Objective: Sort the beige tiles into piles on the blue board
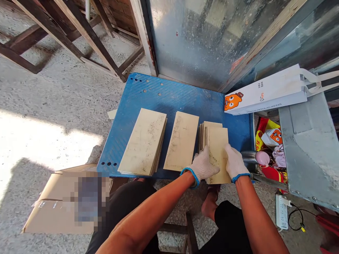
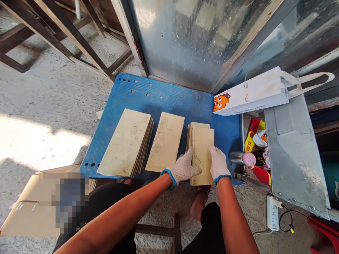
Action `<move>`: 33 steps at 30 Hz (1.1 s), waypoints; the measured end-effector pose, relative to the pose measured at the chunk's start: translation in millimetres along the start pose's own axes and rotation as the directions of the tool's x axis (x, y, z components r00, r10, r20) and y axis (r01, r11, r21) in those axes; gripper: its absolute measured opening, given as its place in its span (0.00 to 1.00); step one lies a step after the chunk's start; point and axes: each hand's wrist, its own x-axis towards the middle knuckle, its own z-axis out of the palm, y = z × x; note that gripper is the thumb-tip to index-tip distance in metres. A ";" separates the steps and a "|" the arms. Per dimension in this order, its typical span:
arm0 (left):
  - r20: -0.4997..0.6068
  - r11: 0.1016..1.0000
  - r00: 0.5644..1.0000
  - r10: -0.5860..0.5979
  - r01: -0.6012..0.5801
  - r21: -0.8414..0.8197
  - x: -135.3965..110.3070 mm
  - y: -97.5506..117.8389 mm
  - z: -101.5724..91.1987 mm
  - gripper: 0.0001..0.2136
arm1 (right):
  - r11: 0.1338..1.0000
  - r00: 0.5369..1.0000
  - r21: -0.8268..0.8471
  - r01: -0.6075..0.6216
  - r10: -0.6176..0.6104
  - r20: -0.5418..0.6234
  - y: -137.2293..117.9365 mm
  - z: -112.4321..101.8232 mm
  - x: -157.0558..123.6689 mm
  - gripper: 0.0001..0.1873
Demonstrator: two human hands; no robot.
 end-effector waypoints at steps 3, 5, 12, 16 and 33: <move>0.034 0.982 0.999 0.022 -0.028 0.188 -12.6 3.2 3.4 0.32 | 0.999 0.998 -0.038 -0.031 0.029 -0.064 5.3 -4.3 -10.0 0.11; 0.075 0.968 0.996 0.045 -0.062 0.245 -19.3 0.8 6.0 0.33 | 0.997 0.996 -0.041 -0.066 0.064 -0.065 10.6 -9.9 -15.6 0.11; 0.189 0.959 0.975 0.119 -0.162 0.231 -24.2 -16.9 9.3 0.36 | 0.989 0.983 0.041 -0.142 0.136 0.123 22.7 -30.8 -10.7 0.19; 0.198 0.972 0.972 0.128 -0.163 0.168 -19.1 -24.2 8.1 0.35 | 0.986 0.974 0.008 -0.167 0.163 0.160 18.0 -29.0 -0.1 0.19; 0.003 0.991 0.999 0.046 -0.046 -0.128 -4.9 -27.7 5.5 0.33 | 0.998 0.997 0.059 -0.034 0.030 0.077 17.3 -32.8 -8.9 0.22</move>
